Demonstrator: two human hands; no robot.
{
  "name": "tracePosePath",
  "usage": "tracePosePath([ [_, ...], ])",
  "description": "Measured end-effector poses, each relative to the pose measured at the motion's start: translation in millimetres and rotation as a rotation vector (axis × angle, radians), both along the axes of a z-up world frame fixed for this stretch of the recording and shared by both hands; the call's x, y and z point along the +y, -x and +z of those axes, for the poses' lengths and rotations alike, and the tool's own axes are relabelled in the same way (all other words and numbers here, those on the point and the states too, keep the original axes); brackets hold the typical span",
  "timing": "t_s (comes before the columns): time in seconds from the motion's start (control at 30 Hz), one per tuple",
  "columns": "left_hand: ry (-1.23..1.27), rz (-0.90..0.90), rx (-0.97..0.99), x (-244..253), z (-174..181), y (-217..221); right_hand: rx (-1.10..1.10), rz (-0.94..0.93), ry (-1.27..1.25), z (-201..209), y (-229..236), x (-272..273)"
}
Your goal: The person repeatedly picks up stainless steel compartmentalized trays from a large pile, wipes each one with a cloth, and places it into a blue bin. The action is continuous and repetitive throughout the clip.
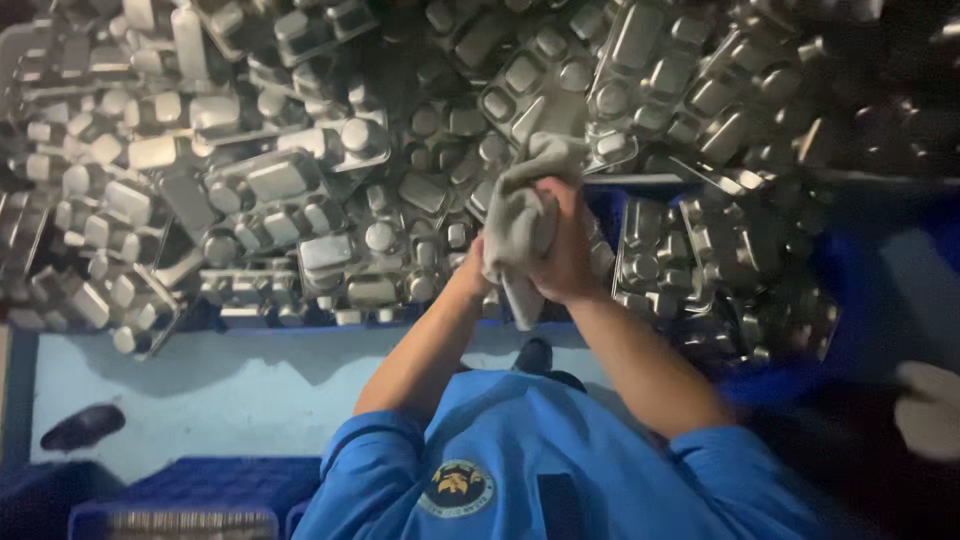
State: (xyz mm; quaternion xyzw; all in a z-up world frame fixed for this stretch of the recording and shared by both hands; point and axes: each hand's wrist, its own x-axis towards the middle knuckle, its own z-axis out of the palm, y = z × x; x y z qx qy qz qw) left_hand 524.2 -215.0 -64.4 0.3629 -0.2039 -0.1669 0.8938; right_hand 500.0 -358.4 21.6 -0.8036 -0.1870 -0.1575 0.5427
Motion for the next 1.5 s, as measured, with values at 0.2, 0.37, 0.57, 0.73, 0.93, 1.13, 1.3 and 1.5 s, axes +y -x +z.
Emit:
tracePosePath([
  [0.2, -0.149, 0.122, -0.125, 58.4, 41.3, -1.3, 0.117, 0.102, -0.16, -20.2, 18.3, 29.7],
  [0.37, -0.039, 0.113, 0.053, 101.4, 21.4, -23.6, 0.136, 0.123, -0.008, -14.1, 27.2, 54.8],
  [0.57, 0.219, 0.064, 0.282, 103.7, 12.8, -44.1, -0.368, 0.199, 0.464, 16.9, 12.6, 73.6],
  [0.73, 0.226, 0.187, 0.165, 107.0, 18.6, -58.1, -0.017, -0.086, 0.162, -5.7, 9.2, 75.4],
  [0.93, 0.339, 0.424, 0.234, 135.0, 18.8, -70.3, -0.149, -0.245, 0.283, -46.7, 24.2, 31.5],
  [1.13, 0.211, 0.22, 0.178, 116.1, 29.1, -45.9, -0.414, 0.154, 0.781, -11.2, -48.5, -6.8],
  [1.3, 0.135, 0.156, 0.111, 112.1, 37.5, -29.3, -0.06, 0.083, 0.269, -7.0, -50.9, 17.4],
  [1.5, 0.123, 0.225, 0.086, 136.3, 39.0, -31.3, 0.355, -0.153, -0.129, -46.4, -17.6, 46.7],
])
